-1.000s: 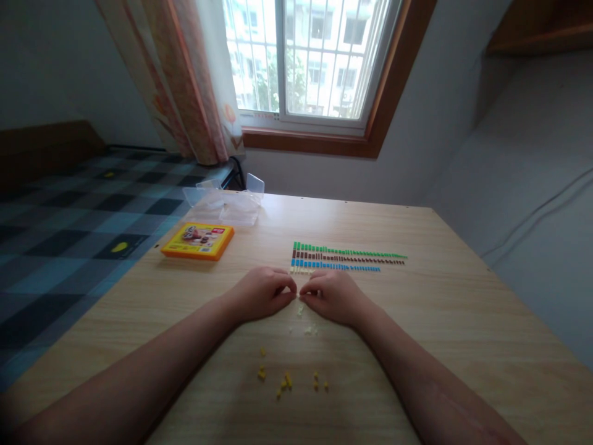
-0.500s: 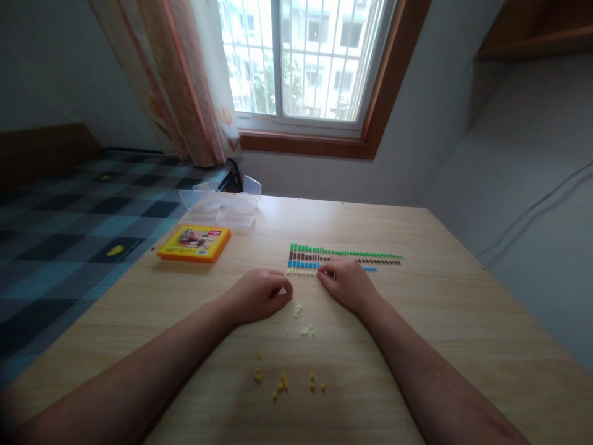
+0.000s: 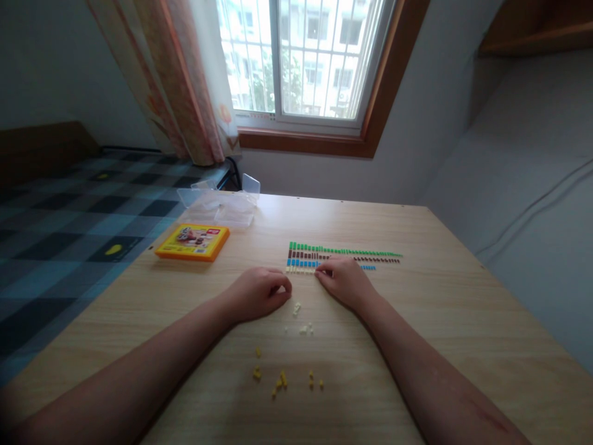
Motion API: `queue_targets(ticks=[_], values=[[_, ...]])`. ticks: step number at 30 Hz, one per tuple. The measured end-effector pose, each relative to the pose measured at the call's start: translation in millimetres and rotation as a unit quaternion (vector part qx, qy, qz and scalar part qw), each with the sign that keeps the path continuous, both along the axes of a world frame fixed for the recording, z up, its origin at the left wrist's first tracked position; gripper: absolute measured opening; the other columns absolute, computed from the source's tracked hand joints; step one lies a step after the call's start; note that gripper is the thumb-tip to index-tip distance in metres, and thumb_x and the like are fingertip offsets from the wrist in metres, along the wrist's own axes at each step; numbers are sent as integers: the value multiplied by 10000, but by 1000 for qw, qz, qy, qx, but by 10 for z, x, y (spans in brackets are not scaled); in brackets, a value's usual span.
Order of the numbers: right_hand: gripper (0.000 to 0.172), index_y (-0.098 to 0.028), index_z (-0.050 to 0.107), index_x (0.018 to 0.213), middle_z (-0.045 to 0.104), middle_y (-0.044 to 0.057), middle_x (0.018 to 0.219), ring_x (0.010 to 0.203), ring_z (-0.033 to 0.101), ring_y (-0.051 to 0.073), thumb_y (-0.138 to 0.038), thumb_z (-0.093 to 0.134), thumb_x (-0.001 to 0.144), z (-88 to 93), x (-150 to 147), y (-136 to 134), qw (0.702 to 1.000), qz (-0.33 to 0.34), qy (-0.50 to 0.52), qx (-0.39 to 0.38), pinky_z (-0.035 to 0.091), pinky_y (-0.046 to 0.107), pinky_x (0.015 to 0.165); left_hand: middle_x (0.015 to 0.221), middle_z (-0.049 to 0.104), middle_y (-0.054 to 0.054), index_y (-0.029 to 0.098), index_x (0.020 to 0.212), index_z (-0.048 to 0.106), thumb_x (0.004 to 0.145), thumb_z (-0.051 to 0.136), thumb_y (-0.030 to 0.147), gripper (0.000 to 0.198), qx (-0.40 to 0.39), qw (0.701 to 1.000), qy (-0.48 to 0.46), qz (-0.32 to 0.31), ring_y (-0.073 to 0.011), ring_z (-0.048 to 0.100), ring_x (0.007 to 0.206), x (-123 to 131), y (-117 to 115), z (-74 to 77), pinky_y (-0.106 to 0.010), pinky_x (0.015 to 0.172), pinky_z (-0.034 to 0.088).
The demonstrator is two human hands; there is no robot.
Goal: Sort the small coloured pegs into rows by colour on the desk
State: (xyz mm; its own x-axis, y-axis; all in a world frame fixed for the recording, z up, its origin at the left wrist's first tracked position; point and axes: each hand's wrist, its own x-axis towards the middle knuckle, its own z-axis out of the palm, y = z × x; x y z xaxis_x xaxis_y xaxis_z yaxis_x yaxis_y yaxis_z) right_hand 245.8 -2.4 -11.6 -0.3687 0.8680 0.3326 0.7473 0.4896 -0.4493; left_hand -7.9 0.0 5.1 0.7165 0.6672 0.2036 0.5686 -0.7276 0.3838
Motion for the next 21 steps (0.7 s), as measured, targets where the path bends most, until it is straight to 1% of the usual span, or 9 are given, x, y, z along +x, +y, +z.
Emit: queue_targets(ticks=[4,8,11,13,16,18,21], values=[[153,-197,778,834,721,49,781,731,633,182,-229,642,896,10,5,-1,1000,1,4,3,456,293,686,763,716,3,226,842,752,834,616,199,138,-3,1000,0,6,-144,617,661,1,-5,10,-242,649,448],[140,-197,779,853,709,44,758,693,608,168,-219,645,886,15,-5,-29,999,4,25,19,447,279,651,762,713,3,225,838,754,832,620,202,136,-8,1000,-6,-6,-140,609,656,-7,-11,15,-241,636,434],[139,-193,782,854,688,34,724,648,588,143,-189,645,874,26,-42,-94,997,58,57,10,430,257,614,733,699,7,224,833,758,817,626,194,137,-18,1000,-15,-11,-135,600,645,-12,-24,28,-240,626,423],[143,-196,785,865,685,25,729,626,582,124,-160,647,857,37,-78,-152,991,109,72,-20,421,240,591,711,691,9,220,833,762,802,627,183,143,-28,999,-21,-17,-130,593,635,-14,-36,38,-236,618,419],[175,-219,791,876,698,15,764,658,599,119,-126,651,826,57,-127,-225,982,165,74,-53,431,230,604,714,698,12,212,830,762,770,627,145,162,-38,998,-33,-47,-126,600,651,-18,-52,50,-229,626,421],[177,-233,797,883,702,13,771,688,609,128,-136,662,820,66,-147,-249,979,185,64,-56,438,237,628,714,701,18,207,821,757,756,636,137,154,-41,996,-40,-65,-121,603,653,-20,-61,58,-226,632,422],[154,-239,801,896,701,15,766,695,612,135,-167,686,823,70,-160,-250,979,191,44,-53,438,249,644,684,682,24,208,803,754,767,671,180,94,-42,996,-33,-74,-116,591,626,-18,-76,74,-231,612,408]])
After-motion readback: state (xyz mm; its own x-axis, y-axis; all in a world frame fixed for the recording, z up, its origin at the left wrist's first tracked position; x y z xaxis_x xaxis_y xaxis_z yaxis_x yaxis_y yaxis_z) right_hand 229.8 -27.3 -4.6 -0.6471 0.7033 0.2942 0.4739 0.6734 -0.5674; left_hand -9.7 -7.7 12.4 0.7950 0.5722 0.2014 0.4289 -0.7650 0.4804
